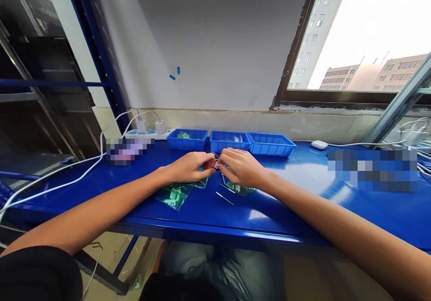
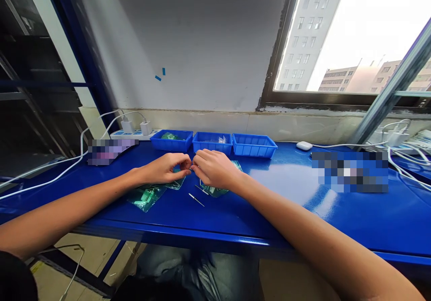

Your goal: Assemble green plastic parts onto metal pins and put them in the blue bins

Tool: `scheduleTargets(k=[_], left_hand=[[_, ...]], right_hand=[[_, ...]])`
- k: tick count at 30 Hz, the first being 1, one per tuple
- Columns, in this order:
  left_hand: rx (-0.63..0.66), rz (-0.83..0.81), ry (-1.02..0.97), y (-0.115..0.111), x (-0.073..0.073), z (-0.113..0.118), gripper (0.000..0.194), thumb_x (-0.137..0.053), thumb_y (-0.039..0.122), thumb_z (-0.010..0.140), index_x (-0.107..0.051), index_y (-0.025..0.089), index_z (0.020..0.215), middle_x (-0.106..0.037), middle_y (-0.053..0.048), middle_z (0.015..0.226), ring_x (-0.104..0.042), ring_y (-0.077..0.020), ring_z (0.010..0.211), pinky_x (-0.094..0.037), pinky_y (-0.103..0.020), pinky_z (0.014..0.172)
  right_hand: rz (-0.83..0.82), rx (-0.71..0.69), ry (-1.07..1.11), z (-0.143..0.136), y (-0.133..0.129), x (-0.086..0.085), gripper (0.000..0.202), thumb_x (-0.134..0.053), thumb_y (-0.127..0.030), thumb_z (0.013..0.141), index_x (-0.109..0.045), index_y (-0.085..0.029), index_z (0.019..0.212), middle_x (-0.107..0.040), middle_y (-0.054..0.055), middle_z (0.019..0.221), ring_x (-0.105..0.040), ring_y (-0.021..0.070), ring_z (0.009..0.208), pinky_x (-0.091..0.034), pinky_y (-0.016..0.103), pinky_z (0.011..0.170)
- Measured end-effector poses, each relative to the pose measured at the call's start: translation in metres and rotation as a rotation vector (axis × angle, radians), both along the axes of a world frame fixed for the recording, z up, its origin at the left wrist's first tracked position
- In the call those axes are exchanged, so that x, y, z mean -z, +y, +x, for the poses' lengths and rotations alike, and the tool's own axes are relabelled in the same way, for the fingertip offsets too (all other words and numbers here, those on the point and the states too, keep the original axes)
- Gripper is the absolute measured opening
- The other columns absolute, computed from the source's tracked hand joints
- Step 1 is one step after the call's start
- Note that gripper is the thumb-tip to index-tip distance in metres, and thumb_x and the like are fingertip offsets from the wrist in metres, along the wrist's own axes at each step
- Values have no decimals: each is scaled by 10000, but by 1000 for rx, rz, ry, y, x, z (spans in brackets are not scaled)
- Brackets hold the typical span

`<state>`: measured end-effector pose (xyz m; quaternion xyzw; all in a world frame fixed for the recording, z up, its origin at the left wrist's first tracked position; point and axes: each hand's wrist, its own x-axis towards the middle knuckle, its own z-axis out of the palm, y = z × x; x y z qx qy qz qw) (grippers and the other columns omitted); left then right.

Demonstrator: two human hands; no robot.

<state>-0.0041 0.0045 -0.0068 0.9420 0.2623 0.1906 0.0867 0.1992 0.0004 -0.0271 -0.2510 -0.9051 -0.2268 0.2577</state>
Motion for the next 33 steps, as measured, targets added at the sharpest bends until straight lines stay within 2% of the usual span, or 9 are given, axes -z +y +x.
scheduleTargets(k=[6, 11, 15, 23, 33], left_hand=[[-7, 9, 20, 0, 0, 0, 102, -468, 242, 819, -493, 157, 769, -541, 0, 710, -478, -110, 633, -361, -219, 576], [-9, 15, 26, 0, 0, 0, 128, -459, 259, 827, -504, 153, 771, -554, -10, 717, -493, -116, 643, -368, -220, 578], [-12, 14, 22, -1, 0, 1, 114, -467, 250, 818, -507, 153, 771, -559, -13, 724, -497, -115, 645, -373, -220, 584], [-12, 4, 25, -1, -1, 1, 106, -434, 217, 824, -500, 156, 767, -538, -4, 704, -475, -108, 631, -360, -213, 567], [-32, 25, 29, 1, 0, -1, 131, -460, 272, 834, -516, 156, 813, -559, -8, 723, -492, -113, 636, -370, -220, 586]], right_hand=[[-45, -18, 25, 1, -3, -1, 206, -379, -263, 909, -534, -153, 831, -575, 57, 765, -485, 149, 693, -371, 279, 640], [-50, -54, 11, 1, -3, -1, 144, -398, -212, 885, -529, -153, 868, -583, 68, 808, -496, 152, 728, -382, 276, 646], [-26, -58, -7, 2, -1, 0, 167, -377, -187, 885, -531, -153, 830, -574, 67, 788, -482, 150, 713, -382, 278, 636], [17, -33, 12, 1, -1, -1, 254, -378, -251, 908, -560, -154, 760, -564, 55, 755, -463, 141, 683, -374, 279, 644], [35, 28, 26, 1, -1, -1, 281, -373, -262, 914, -582, -155, 759, -566, 52, 745, -471, 145, 691, -349, 282, 634]])
